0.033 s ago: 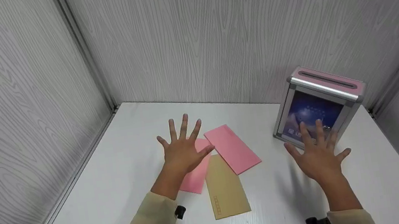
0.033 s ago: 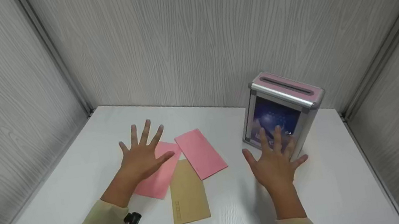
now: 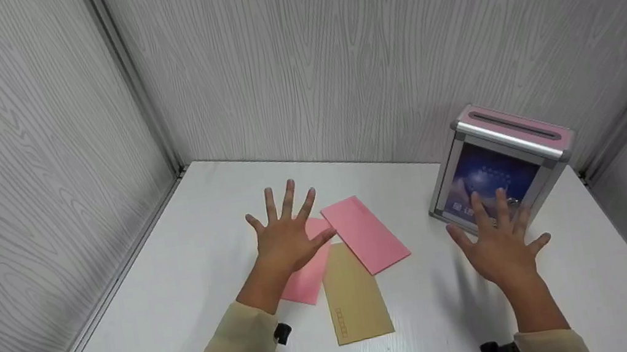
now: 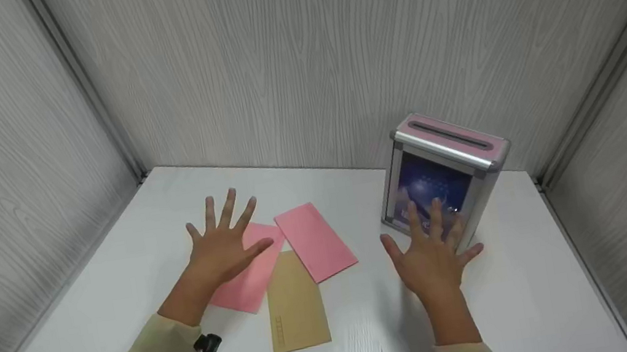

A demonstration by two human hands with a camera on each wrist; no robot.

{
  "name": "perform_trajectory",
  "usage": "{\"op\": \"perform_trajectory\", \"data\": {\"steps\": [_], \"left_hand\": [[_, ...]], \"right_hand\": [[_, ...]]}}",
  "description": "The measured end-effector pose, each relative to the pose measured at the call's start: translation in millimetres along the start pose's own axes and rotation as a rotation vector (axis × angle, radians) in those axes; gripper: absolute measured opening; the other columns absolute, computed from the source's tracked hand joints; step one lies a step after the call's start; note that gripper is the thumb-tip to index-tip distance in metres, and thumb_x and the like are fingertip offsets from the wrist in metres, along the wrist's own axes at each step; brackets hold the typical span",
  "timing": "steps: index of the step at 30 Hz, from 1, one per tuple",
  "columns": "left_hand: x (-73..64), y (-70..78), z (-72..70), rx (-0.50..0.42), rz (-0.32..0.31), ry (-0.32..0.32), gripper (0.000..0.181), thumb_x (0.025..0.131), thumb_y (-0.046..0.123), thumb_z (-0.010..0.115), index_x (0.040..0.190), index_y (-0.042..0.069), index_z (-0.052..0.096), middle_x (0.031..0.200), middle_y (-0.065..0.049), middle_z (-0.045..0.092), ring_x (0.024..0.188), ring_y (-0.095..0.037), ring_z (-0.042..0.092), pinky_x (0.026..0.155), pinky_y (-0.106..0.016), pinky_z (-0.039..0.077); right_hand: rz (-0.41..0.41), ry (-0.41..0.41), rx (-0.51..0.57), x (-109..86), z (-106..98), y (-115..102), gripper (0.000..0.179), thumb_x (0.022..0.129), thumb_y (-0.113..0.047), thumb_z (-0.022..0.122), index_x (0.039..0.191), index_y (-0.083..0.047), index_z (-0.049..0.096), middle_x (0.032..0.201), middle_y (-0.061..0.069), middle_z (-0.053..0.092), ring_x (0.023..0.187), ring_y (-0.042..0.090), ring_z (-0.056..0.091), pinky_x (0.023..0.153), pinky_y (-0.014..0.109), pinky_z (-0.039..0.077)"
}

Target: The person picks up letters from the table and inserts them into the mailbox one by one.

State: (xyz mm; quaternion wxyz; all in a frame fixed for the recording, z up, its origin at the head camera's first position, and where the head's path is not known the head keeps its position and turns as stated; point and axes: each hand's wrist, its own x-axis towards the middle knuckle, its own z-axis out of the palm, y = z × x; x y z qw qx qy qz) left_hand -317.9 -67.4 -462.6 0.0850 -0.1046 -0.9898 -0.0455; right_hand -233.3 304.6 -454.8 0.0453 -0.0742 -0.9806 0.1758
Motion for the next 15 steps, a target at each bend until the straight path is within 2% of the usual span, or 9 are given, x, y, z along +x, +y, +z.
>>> {"op": "perform_trajectory", "data": {"steps": [3, 7, 11, 15], "left_hand": [[4.4, -2.9, 3.0, -0.016, 0.011, 0.002, 0.091, 0.086, 0.087, 0.033, 0.160, 0.043, 0.002, 0.172, -0.001, -0.007, 0.157, -0.046, -0.002, 0.110, -0.083, 0.017], [11.0, -11.2, 12.8, -0.113, 0.056, -0.012, 0.092, 0.089, 0.077, 0.048, 0.160, 0.042, 0.002, 0.172, 0.000, 0.006, 0.157, -0.042, 0.010, 0.115, -0.074, 0.025], [20.4, -16.3, 23.1, -0.286, 0.091, -0.021, 0.093, 0.090, 0.065, 0.061, 0.161, 0.040, 0.006, 0.168, 0.000, 0.022, 0.155, -0.033, 0.023, 0.118, -0.064, 0.031], [32.1, -20.2, 34.5, -0.484, 0.083, -0.043, 0.091, 0.089, 0.056, 0.068, 0.160, 0.037, 0.015, 0.165, 0.000, 0.029, 0.153, -0.030, 0.028, 0.119, -0.059, 0.034]], "right_hand": [[-0.019, 0.019, 0.033, 3.9, 3, 1, 0.093, 0.092, -0.082, 0.032, 0.162, -0.032, -0.004, 0.169, 0.013, -0.018, 0.150, 0.057, -0.014, 0.101, 0.089, -0.005], [-0.053, 0.040, 0.139, 9.9, 16, 1, 0.099, 0.090, -0.079, 0.046, 0.159, -0.039, -0.011, 0.169, 0.020, -0.001, 0.149, 0.060, 0.011, 0.105, 0.086, 0.015], [-0.078, 0.041, 0.297, 18.3, 35, 0, 0.109, 0.086, -0.068, 0.065, 0.156, -0.047, -0.016, 0.168, 0.020, 0.006, 0.147, 0.056, 0.025, 0.106, 0.079, 0.030], [-0.102, 0.001, 0.454, 28.4, 57, 0, 0.107, 0.085, -0.057, 0.073, 0.161, -0.039, 0.000, 0.167, 0.014, 0.012, 0.145, 0.043, 0.037, 0.108, 0.064, 0.043]]}}
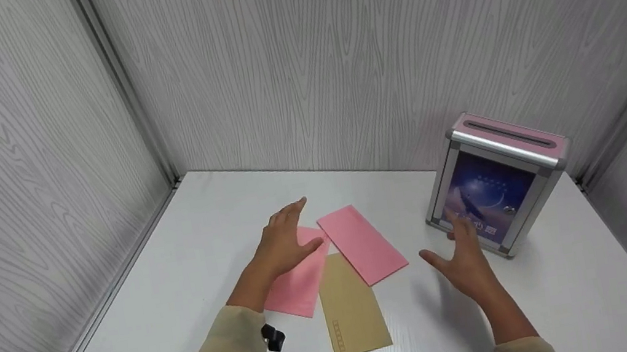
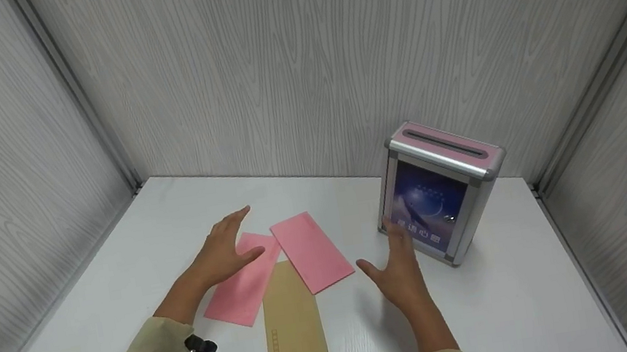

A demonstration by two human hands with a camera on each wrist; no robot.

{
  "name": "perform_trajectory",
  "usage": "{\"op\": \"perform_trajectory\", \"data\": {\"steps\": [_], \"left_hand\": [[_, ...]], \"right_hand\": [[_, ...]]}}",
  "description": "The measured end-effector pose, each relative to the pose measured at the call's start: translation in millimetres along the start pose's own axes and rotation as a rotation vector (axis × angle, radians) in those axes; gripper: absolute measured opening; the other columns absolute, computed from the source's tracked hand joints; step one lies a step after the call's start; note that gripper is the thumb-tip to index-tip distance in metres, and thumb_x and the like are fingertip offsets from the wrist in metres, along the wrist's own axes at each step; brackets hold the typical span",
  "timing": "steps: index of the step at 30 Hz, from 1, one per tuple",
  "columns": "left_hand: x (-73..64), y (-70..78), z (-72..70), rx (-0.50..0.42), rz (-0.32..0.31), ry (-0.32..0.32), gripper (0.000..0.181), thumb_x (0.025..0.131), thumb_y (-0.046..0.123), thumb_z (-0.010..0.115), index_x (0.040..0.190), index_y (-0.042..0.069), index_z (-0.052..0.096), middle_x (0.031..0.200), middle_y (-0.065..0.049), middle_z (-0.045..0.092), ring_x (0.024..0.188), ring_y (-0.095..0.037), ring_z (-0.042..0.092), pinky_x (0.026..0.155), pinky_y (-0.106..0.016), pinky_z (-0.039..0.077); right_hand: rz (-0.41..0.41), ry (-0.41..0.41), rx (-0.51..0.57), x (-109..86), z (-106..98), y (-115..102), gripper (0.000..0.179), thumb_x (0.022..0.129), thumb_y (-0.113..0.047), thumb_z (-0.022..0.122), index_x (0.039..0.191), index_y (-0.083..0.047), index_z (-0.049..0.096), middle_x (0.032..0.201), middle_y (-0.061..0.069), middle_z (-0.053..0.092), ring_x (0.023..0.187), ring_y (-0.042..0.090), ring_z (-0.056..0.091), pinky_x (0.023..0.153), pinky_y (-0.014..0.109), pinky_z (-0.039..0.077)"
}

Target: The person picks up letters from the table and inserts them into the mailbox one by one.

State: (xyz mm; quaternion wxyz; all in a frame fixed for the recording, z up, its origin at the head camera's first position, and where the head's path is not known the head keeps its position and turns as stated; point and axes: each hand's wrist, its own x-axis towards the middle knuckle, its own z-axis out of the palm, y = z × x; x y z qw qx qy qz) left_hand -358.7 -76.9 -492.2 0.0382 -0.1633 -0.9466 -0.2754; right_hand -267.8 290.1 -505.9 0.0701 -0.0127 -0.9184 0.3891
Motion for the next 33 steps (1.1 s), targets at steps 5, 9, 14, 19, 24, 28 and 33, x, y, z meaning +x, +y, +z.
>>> {"op": "perform_trajectory", "data": {"steps": [5, 9, 14, 19, 24, 28, 33], "left_hand": [[10.9, -15.0, 11.2, -0.171, -0.051, -0.025, 0.079, 0.090, 0.049, 0.071, 0.156, 0.029, 0.030, 0.159, 0.000, 0.037, 0.149, -0.026, 0.036, 0.117, -0.052, 0.040], [16.1, -25.2, 22.2, -0.226, -0.058, -0.035, 0.068, 0.091, 0.042, 0.072, 0.148, 0.020, 0.041, 0.152, -0.002, 0.045, 0.144, -0.024, 0.040, 0.115, -0.047, 0.042], [25.5, -32.9, 38.7, -0.223, -0.046, -0.040, 0.061, 0.093, 0.039, 0.071, 0.143, 0.014, 0.047, 0.145, -0.006, 0.051, 0.139, -0.028, 0.044, 0.111, -0.046, 0.045], [36.3, -37.9, 51.5, -0.229, -0.087, -0.007, 0.057, 0.092, 0.038, 0.072, 0.139, 0.013, 0.051, 0.139, -0.007, 0.056, 0.133, -0.030, 0.048, 0.110, -0.049, 0.042], [45.3, -40.4, 60.3, -0.176, -0.122, 0.007, 0.059, 0.091, 0.043, 0.072, 0.139, 0.015, 0.052, 0.139, -0.007, 0.057, 0.130, -0.030, 0.049, 0.112, -0.052, 0.036], [47.0, -41.5, 64.1, -0.099, -0.153, -0.016, 0.068, 0.091, 0.050, 0.070, 0.147, 0.018, 0.047, 0.144, -0.007, 0.054, 0.134, -0.031, 0.045, 0.113, -0.054, 0.033], [46.4, -40.2, 65.7, -0.070, -0.173, -0.049, 0.081, 0.088, 0.059, 0.069, 0.154, 0.022, 0.040, 0.153, -0.010, 0.044, 0.140, -0.035, 0.037, 0.114, -0.056, 0.029]], "right_hand": [[0.047, -0.096, 0.162, 6.4, 26, 12, 0.100, 0.085, -0.049, 0.077, 0.161, -0.027, 0.015, 0.160, 0.009, 0.031, 0.137, 0.035, 0.049, 0.106, 0.052, 0.049], [0.102, -0.151, 0.197, 5.8, 45, 17, 0.097, 0.084, -0.047, 0.079, 0.160, -0.024, 0.023, 0.150, 0.007, 0.046, 0.133, 0.031, 0.052, 0.104, 0.049, 0.051], [0.072, -0.191, 0.127, 6.6, 59, 16, 0.088, 0.085, -0.039, 0.081, 0.156, -0.013, 0.035, 0.136, 0.011, 0.054, 0.128, 0.029, 0.051, 0.109, 0.049, 0.045], [0.061, -0.227, 0.042, 9.6, 63, 13, 0.084, 0.084, -0.037, 0.082, 0.153, -0.013, 0.041, 0.135, 0.012, 0.050, 0.130, 0.028, 0.049, 0.114, 0.051, 0.040], [0.100, -0.234, 0.049, 11.7, 65, 11, 0.077, 0.084, -0.038, 0.081, 0.149, -0.015, 0.047, 0.135, 0.012, 0.047, 0.129, 0.028, 0.047, 0.114, 0.052, 0.039], [0.116, -0.222, 0.044, 11.9, 68, 10, 0.072, 0.083, -0.039, 0.082, 0.145, -0.017, 0.051, 0.133, 0.012, 0.047, 0.129, 0.030, 0.048, 0.112, 0.052, 0.041], [0.125, -0.183, 0.000, 12.2, 73, 6, 0.066, 0.083, -0.037, 0.083, 0.141, -0.020, 0.055, 0.134, 0.014, 0.048, 0.128, 0.032, 0.047, 0.110, 0.054, 0.042]]}}
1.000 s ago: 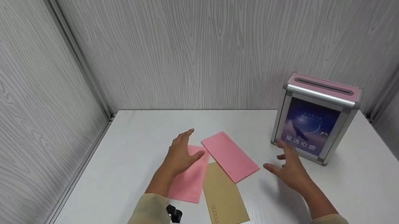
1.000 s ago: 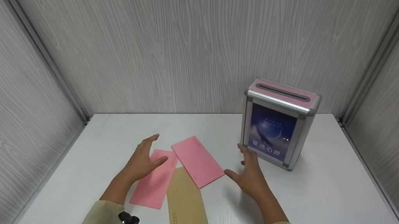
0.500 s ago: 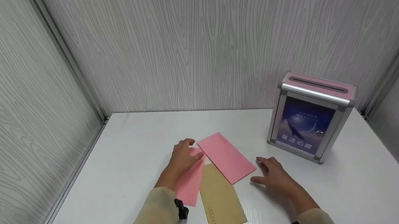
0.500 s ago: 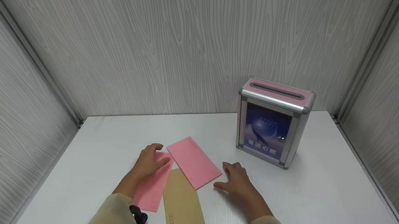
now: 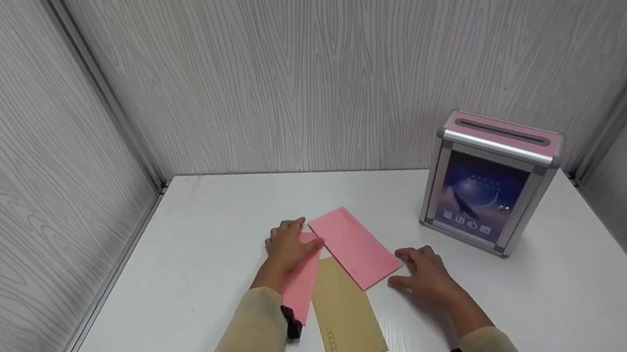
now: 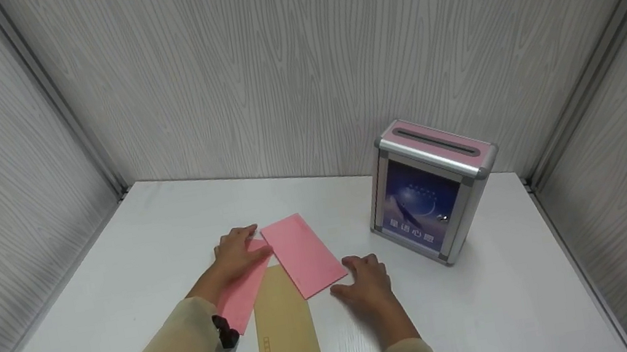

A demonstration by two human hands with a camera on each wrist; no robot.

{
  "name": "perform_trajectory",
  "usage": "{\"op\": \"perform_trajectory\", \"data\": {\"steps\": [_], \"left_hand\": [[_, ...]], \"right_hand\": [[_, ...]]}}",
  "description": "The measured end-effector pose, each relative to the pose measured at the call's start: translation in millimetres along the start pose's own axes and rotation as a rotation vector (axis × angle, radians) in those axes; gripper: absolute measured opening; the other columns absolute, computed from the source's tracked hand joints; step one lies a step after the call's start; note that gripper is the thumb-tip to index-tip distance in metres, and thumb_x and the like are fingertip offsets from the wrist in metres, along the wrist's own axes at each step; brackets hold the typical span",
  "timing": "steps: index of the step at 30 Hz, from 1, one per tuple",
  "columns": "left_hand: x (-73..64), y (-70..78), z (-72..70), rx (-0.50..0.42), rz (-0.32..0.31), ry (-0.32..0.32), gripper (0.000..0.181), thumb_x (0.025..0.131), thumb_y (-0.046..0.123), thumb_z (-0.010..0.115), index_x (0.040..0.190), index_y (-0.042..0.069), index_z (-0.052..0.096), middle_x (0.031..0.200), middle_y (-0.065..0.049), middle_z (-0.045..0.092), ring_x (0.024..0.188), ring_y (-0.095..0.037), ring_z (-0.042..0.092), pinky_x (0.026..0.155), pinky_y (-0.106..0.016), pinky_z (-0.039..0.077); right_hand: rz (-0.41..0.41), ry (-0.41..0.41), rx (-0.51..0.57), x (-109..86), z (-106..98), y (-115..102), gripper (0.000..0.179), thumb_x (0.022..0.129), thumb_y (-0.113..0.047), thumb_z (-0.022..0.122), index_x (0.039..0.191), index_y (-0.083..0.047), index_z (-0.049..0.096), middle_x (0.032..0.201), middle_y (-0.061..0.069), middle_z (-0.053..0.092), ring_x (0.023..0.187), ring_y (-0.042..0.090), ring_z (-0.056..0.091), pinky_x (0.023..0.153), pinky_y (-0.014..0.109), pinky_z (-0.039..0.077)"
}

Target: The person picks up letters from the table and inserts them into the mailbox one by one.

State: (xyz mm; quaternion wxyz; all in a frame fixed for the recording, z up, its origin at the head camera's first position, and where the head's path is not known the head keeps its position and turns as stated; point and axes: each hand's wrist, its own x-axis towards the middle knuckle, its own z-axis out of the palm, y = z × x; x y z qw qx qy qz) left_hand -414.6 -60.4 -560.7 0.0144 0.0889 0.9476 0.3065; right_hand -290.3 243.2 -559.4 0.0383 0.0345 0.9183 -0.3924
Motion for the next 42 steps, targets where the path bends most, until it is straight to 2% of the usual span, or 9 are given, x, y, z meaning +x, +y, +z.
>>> {"op": "perform_trajectory", "data": {"steps": [7, 13, 22, 31, 34, 38, 42], "left_hand": [[-1.3, 1.0, 1.3, 0.030, 0.020, -0.009, 0.086, 0.086, 0.063, 0.069, 0.155, 0.023, 0.038, 0.153, -0.011, 0.040, 0.139, -0.036, 0.034, 0.112, -0.056, 0.026], [-0.6, 1.8, 3.9, 0.031, 0.007, -0.009, 0.083, 0.086, 0.064, 0.068, 0.154, 0.025, 0.040, 0.153, -0.009, 0.040, 0.139, -0.035, 0.033, 0.112, -0.056, 0.025], [2.0, 0.2, 6.5, -0.001, -0.019, 0.012, 0.076, 0.083, 0.063, 0.072, 0.146, 0.028, 0.047, 0.152, -0.007, 0.042, 0.139, -0.033, 0.035, 0.113, -0.054, 0.026], [-2.1, -1.5, 5.6, -0.039, 0.009, 0.073, 0.069, 0.082, 0.057, 0.077, 0.137, 0.026, 0.049, 0.142, -0.003, 0.051, 0.129, -0.030, 0.043, 0.107, -0.052, 0.030], [-3.1, -0.5, 4.0, -0.065, 0.024, 0.078, 0.066, 0.083, 0.052, 0.078, 0.136, 0.024, 0.049, 0.139, -0.001, 0.054, 0.127, -0.029, 0.045, 0.108, -0.052, 0.030], [-1.3, 0.8, 2.9, -0.146, 0.041, 0.087, 0.057, 0.087, 0.043, 0.077, 0.134, 0.023, 0.051, 0.132, 0.003, 0.062, 0.126, -0.026, 0.049, 0.108, -0.053, 0.028], [2.1, 4.3, 1.8, -0.229, 0.047, 0.111, 0.041, 0.094, 0.035, 0.071, 0.129, 0.024, 0.053, 0.123, 0.005, 0.071, 0.123, -0.023, 0.060, 0.108, -0.055, 0.029]], "right_hand": [[0.000, 0.053, -0.102, 1.4, 5, -5, 0.062, 0.084, -0.041, 0.080, 0.139, -0.026, 0.056, 0.135, 0.014, 0.049, 0.126, 0.033, 0.045, 0.102, 0.054, 0.044], [0.017, 0.055, -0.151, 1.4, 7, -6, 0.060, 0.086, -0.046, 0.077, 0.140, -0.031, 0.055, 0.139, 0.012, 0.047, 0.127, 0.032, 0.043, 0.099, 0.053, 0.044], [0.009, 0.074, -0.175, 0.6, 9, -5, 0.060, 0.085, -0.048, 0.077, 0.139, -0.031, 0.055, 0.137, 0.011, 0.048, 0.126, 0.032, 0.043, 0.100, 0.054, 0.040], [0.046, 0.080, -0.163, 2.4, 12, -7, 0.058, 0.084, -0.047, 0.078, 0.137, -0.034, 0.056, 0.137, 0.011, 0.048, 0.126, 0.032, 0.043, 0.099, 0.053, 0.042], [0.052, 0.082, -0.168, 3.1, 13, -7, 0.059, 0.083, -0.047, 0.078, 0.136, -0.034, 0.057, 0.138, 0.011, 0.048, 0.126, 0.033, 0.043, 0.098, 0.053, 0.042], [0.037, 0.090, -0.177, 4.0, 14, -7, 0.058, 0.083, -0.047, 0.077, 0.136, -0.033, 0.057, 0.136, 0.012, 0.048, 0.126, 0.033, 0.044, 0.098, 0.053, 0.042], [0.008, 0.104, -0.177, 3.6, 13, -7, 0.058, 0.083, -0.046, 0.077, 0.136, -0.031, 0.059, 0.134, 0.013, 0.049, 0.123, 0.034, 0.045, 0.098, 0.053, 0.040]]}}
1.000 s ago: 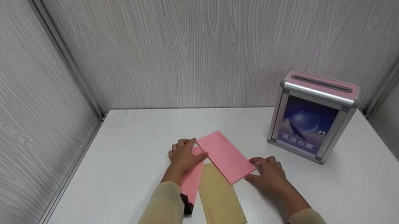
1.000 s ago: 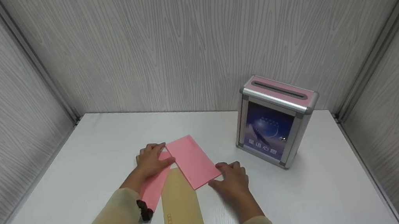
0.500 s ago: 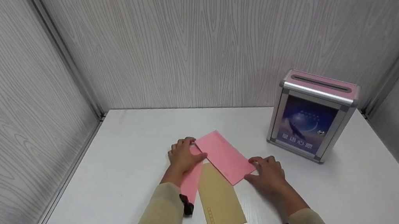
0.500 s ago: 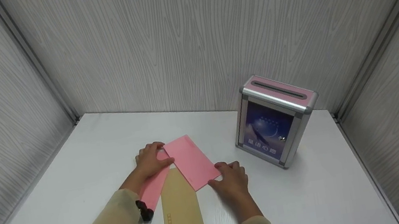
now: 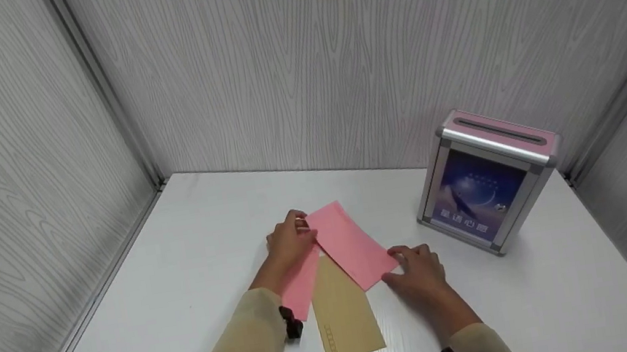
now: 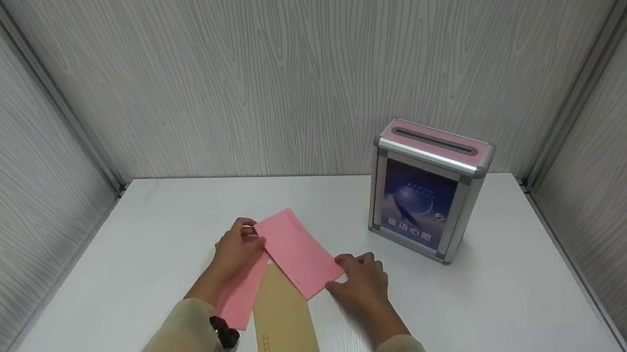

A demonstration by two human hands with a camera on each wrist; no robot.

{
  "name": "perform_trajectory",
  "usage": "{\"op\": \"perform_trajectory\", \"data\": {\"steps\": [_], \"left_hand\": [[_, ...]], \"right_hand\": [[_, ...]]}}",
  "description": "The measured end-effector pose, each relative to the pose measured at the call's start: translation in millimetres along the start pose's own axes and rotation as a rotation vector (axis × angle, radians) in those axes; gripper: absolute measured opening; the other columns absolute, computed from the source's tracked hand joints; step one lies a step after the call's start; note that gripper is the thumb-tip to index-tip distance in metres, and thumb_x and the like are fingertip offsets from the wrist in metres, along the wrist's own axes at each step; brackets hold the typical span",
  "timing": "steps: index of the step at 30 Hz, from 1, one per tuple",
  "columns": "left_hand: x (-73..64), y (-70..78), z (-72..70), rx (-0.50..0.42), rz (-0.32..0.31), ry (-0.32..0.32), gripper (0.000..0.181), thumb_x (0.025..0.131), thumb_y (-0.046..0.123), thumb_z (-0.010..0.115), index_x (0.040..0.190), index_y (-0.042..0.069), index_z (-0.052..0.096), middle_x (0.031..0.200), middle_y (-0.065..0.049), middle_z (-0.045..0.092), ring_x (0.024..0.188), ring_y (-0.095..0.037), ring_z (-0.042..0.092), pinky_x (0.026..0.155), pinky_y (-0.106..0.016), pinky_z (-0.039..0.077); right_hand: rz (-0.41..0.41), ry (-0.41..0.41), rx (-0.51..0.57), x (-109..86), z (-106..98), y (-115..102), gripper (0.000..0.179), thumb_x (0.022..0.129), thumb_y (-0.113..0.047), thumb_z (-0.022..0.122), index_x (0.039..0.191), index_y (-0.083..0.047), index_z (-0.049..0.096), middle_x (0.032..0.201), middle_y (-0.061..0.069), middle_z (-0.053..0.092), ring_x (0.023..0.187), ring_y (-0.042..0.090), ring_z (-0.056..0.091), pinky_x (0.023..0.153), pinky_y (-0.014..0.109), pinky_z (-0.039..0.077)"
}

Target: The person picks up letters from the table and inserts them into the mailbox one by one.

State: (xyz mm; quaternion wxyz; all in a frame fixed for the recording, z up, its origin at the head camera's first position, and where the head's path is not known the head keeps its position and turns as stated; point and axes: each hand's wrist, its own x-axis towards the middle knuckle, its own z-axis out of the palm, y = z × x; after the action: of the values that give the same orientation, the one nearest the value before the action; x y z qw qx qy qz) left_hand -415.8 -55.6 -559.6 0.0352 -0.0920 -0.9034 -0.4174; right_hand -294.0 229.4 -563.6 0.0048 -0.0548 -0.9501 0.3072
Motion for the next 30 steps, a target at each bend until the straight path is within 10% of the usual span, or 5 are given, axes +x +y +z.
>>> {"op": "perform_trajectory", "data": {"steps": [13, 25, 30], "left_hand": [[-9.6, 21.1, -10.7, -0.271, 0.001, -0.011, 0.024, 0.102, 0.021, 0.059, 0.125, 0.020, 0.051, 0.110, -0.008, 0.073, 0.094, -0.021, 0.070, 0.082, -0.039, 0.056], [-17.7, 31.4, -18.0, -0.449, -0.034, -0.042, 0.022, 0.104, 0.010, 0.052, 0.123, 0.016, 0.044, 0.109, -0.014, 0.069, 0.093, -0.031, 0.073, 0.086, -0.049, 0.058], [-22.1, 37.8, -24.8, -0.473, -0.028, -0.063, 0.021, 0.104, 0.012, 0.052, 0.123, 0.017, 0.044, 0.110, -0.013, 0.071, 0.099, -0.038, 0.073, 0.070, -0.036, 0.052]], "right_hand": [[-0.008, -0.037, 0.014, 0.6, -2, 1, 0.055, 0.085, -0.044, 0.076, 0.136, -0.031, 0.059, 0.139, 0.015, 0.047, 0.126, 0.035, 0.045, 0.099, 0.053, 0.040], [0.025, -0.019, 0.076, 2.1, -2, 5, 0.044, 0.088, -0.035, 0.074, 0.127, -0.020, 0.062, 0.134, 0.015, 0.050, 0.126, 0.035, 0.044, 0.103, 0.055, 0.041], [0.005, -0.020, 0.127, 0.1, -4, 8, 0.028, 0.092, -0.031, 0.072, 0.114, -0.016, 0.064, 0.125, 0.011, 0.053, 0.120, 0.030, 0.046, 0.104, 0.050, 0.041]]}}
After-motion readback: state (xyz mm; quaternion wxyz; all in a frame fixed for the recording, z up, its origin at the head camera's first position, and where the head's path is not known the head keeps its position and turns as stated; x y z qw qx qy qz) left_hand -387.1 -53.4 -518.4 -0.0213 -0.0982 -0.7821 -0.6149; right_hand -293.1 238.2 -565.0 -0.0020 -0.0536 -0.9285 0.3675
